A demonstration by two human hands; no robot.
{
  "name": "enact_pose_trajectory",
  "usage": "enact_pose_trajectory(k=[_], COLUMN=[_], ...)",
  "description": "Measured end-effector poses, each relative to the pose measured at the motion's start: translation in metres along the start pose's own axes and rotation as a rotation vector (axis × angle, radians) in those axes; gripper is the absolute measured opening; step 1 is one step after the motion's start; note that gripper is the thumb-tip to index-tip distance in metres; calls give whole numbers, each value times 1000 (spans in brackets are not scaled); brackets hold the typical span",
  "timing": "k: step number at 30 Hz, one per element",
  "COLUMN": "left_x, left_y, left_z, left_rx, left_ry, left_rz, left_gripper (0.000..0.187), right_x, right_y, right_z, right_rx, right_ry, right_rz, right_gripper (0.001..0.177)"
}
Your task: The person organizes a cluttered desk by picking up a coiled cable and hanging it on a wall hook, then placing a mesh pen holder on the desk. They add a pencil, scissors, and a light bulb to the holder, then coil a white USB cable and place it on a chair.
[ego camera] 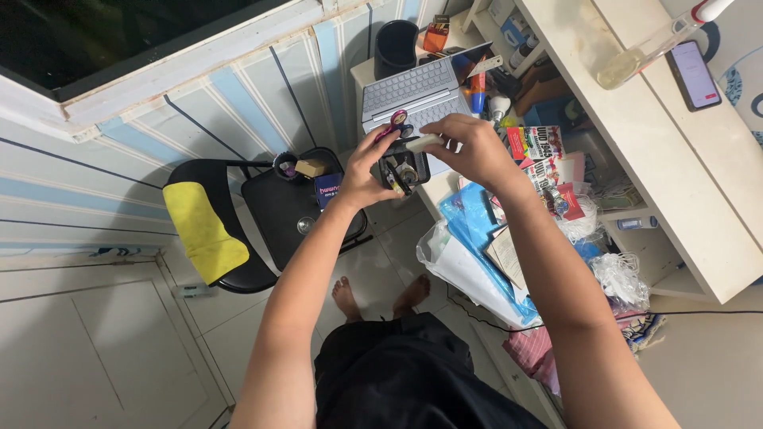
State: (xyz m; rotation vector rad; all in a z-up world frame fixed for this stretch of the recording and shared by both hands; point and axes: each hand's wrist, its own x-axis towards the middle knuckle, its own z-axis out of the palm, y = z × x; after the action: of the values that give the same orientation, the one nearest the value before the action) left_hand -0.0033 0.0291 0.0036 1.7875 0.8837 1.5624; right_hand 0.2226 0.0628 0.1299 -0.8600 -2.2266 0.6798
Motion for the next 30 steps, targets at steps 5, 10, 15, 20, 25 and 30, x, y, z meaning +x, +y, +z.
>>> enact_pose_trajectory(k=[5,10,15,20,25,30], left_x=[0,-7,-4,5,11,11], left_y=[1,-12,-6,0,9,3], left_z=[3,5,12,26,35,44], left_rx=[39,59,70,53,41,67], left_ry=[13,36,98,94,83,44], left_rz=[66,106,110,91,38,16], left_gripper=[98,99,97,95,97,104], right_x=[-2,-9,-14,-22,-38,-44], right_y=[-8,-15,-12,-14,0,3], right_z=[8,18,21,10,-9,-34], right_rx=[-3,-208,-251,-153,-37,13], right_ry=[-13,10,39,65,199,165], right_rz=[-21,-36,-41,24,81,103], right_gripper=[25,19,19,22,31,31])
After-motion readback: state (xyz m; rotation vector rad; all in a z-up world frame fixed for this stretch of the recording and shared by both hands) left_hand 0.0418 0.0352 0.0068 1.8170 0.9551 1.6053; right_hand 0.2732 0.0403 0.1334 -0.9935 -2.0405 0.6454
